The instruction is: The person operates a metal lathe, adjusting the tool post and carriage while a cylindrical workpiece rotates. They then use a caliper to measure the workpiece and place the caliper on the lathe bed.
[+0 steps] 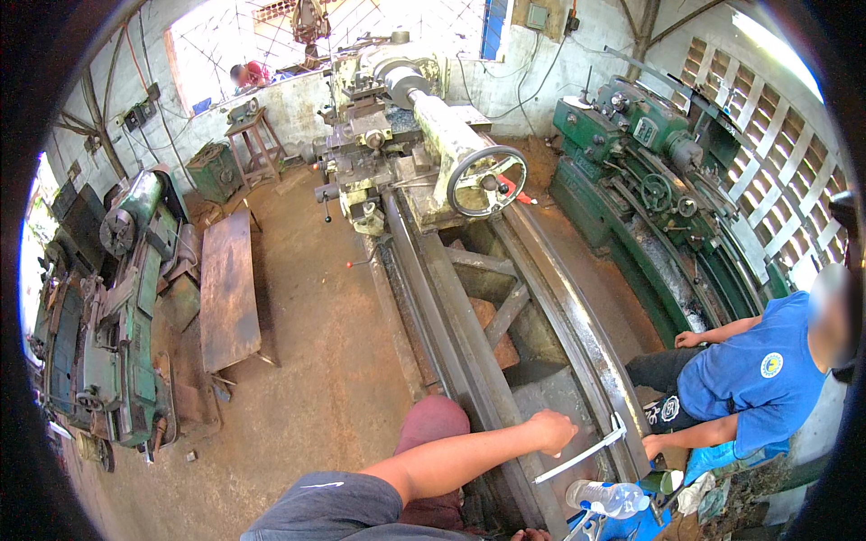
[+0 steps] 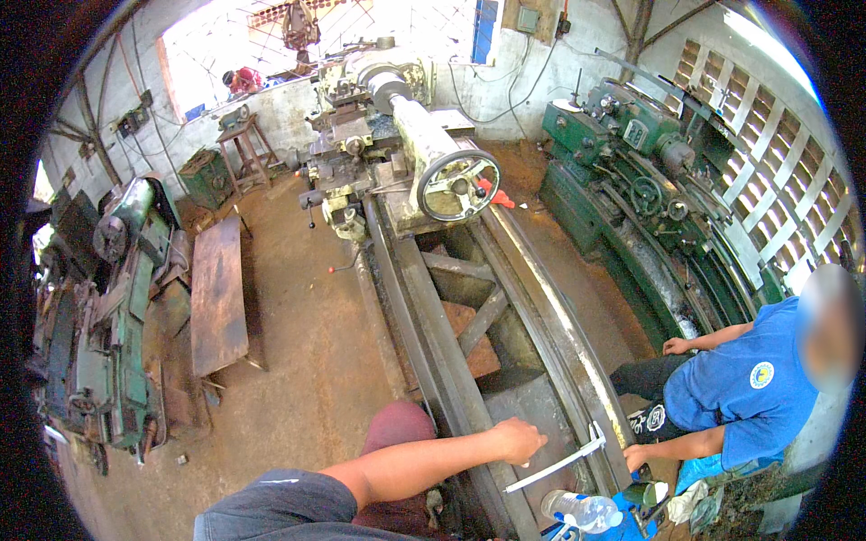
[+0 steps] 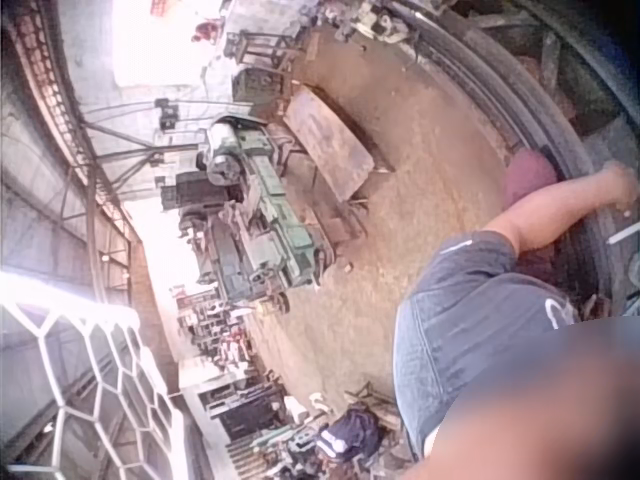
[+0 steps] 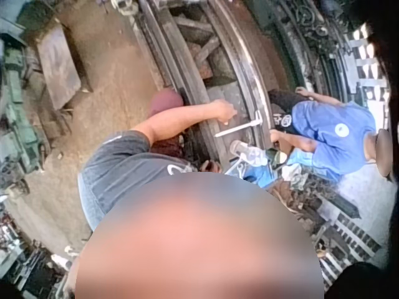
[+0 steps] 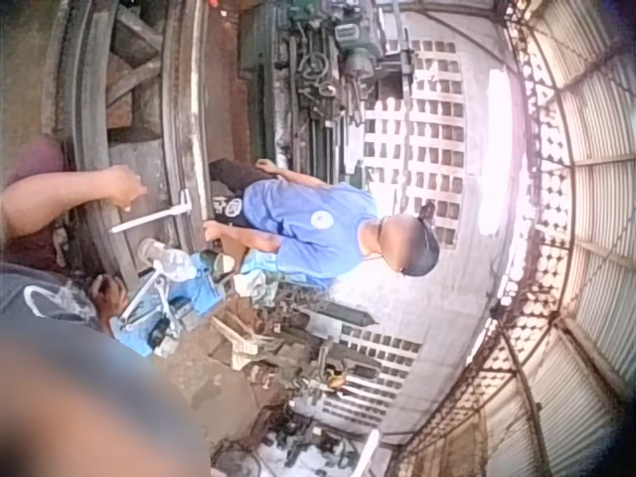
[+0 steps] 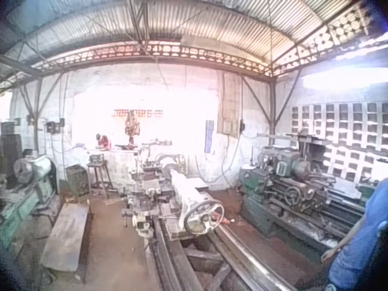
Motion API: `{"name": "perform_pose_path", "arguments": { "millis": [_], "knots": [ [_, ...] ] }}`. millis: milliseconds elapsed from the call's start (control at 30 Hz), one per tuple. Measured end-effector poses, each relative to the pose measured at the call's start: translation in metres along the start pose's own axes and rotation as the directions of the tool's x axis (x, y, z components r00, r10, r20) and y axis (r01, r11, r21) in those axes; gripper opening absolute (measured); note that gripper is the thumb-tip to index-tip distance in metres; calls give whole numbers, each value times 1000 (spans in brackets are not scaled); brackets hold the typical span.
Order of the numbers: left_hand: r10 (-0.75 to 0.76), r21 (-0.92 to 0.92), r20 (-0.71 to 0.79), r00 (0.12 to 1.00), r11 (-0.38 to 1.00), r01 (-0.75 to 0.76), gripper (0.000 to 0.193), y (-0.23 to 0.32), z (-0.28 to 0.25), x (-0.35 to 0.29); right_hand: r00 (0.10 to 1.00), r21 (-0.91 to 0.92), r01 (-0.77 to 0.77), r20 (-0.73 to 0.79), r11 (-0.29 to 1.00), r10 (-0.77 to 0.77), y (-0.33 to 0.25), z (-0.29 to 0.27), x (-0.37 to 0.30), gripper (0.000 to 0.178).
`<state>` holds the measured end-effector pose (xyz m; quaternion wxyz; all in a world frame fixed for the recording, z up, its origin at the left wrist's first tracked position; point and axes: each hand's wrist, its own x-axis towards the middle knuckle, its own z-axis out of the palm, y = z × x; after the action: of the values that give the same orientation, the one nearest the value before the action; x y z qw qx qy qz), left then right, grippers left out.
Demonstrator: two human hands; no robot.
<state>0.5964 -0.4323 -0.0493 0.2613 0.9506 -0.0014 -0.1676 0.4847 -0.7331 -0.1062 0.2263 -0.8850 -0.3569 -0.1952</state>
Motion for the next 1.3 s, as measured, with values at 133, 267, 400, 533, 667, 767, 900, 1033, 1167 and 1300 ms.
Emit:
{"name": "perform_pose_path", "arguments": {
  "millis": [133,267,400,533,667,767,900,1033,1167,1300],
  "knots": [
    [-9,4,1,1000,1000,9,56,-1,0,1,1000,7,1,5,1000,-1,-3,-2,3,10],
    [-6,5,19,1000,1000,6,58,-1,1,3,1000,-2,-26,0,1000,26,-4,-4,4,10],
    [-8,4,15,1000,1000,8,59,-2,4,4,1000,7,-10,-6,1000,10,-3,-2,4,10],
    [-4,1,-1,1000,1000,4,58,-2,5,5,1000,9,19,-10,1000,-19,3,3,-3,9],
    [-15,-7,22,1000,1000,16,57,0,2,4,1000,-7,20,3,1000,-20,11,10,-11,9],
    [-8,-3,10,1000,1000,8,56,1,-3,1,995,-57,99,18,993,-98,12,10,-10,7],
    [83,-142,-122,989,985,-101,45,2,-7,-7,995,-108,1,96,994,9,3,-2,-4,6],
    [-54,-343,-314,948,937,-60,28,22,20,-24,998,-94,31,55,995,-26,2,-2,-4,8],
    [-107,-549,-336,936,829,-102,37,67,83,-66,978,-250,-160,88,955,187,6,14,-15,10],
    [-156,-603,-283,946,796,-50,40,79,145,-128,997,-36,-80,-10,996,79,8,3,-10,9]
  ]
}}
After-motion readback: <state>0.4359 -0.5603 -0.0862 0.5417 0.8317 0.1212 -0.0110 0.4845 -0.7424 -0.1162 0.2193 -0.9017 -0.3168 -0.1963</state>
